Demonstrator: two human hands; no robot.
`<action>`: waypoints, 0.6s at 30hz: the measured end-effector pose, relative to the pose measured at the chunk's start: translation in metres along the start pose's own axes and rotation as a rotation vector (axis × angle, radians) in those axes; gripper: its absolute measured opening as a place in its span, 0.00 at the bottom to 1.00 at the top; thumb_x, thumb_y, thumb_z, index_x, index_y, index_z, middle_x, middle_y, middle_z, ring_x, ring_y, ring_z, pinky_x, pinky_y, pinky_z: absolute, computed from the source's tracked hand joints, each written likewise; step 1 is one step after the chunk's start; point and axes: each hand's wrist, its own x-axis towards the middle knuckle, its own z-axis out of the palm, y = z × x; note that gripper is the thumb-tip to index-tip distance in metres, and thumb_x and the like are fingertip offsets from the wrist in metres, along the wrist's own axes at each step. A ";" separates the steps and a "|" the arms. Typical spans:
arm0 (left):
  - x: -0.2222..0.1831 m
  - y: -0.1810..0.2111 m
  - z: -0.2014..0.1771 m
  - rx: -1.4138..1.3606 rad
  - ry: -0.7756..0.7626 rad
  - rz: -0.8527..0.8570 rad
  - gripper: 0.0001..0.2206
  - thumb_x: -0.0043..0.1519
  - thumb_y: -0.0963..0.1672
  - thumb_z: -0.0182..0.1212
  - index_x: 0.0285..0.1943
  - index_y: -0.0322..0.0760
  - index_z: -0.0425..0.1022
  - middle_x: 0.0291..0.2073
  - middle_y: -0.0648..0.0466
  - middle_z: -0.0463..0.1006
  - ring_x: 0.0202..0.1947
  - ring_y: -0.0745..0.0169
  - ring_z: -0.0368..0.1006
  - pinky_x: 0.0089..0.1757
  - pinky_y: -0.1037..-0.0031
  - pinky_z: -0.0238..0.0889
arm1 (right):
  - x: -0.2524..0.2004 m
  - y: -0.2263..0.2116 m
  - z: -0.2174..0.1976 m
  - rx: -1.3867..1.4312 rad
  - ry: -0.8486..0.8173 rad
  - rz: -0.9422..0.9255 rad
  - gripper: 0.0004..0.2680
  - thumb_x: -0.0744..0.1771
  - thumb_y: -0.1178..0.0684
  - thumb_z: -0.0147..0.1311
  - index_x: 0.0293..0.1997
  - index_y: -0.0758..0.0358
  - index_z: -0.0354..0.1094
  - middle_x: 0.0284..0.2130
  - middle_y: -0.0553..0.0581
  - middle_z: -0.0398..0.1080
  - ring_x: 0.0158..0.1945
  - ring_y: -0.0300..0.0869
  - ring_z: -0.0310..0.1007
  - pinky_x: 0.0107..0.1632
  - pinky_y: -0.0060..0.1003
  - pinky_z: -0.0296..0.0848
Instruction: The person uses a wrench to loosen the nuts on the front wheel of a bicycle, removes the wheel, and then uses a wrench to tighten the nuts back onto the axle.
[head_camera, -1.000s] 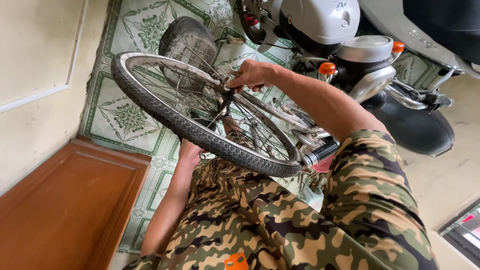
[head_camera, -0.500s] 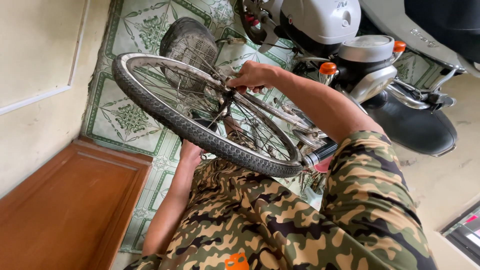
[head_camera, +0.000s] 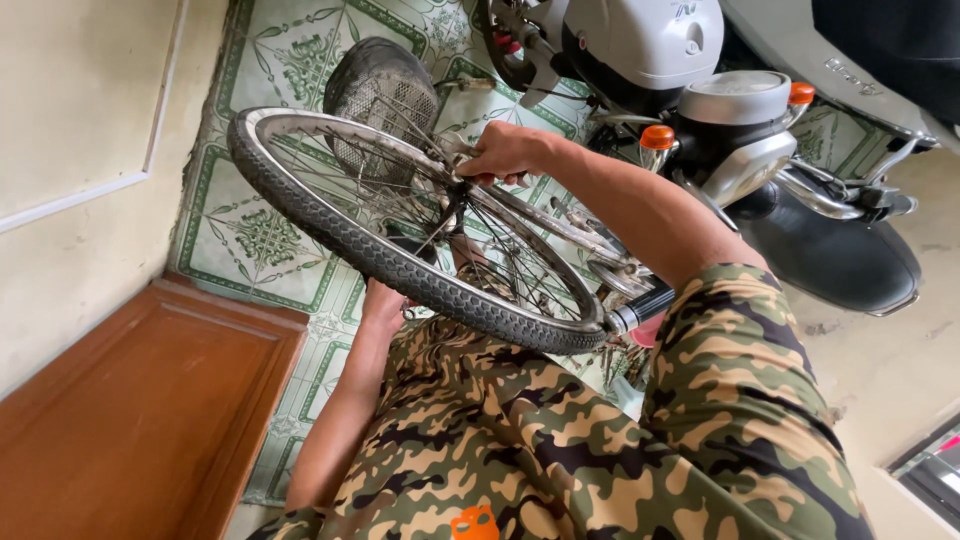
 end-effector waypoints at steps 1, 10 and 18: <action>-0.001 -0.002 -0.002 -0.036 -0.016 -0.004 0.06 0.68 0.44 0.53 0.46 0.38 0.72 0.34 0.56 0.76 0.31 0.64 0.76 0.27 0.66 0.71 | 0.006 0.004 0.001 0.007 -0.019 -0.034 0.14 0.66 0.40 0.61 0.34 0.64 0.78 0.25 0.53 0.75 0.21 0.35 0.64 0.24 0.34 0.63; -0.007 0.008 0.004 -0.013 0.011 0.069 0.02 0.67 0.41 0.59 0.43 0.36 0.74 0.33 0.56 0.76 0.30 0.65 0.75 0.27 0.70 0.69 | 0.001 -0.004 0.001 0.020 -0.044 -0.048 0.15 0.66 0.40 0.61 0.34 0.66 0.77 0.25 0.54 0.74 0.21 0.36 0.65 0.23 0.33 0.64; 0.003 -0.006 -0.005 0.039 -0.001 0.087 0.05 0.67 0.42 0.56 0.42 0.36 0.74 0.31 0.56 0.75 0.28 0.66 0.73 0.25 0.71 0.65 | 0.026 0.019 0.003 0.019 -0.071 -0.142 0.12 0.65 0.43 0.63 0.33 0.64 0.77 0.23 0.52 0.73 0.21 0.35 0.66 0.23 0.33 0.66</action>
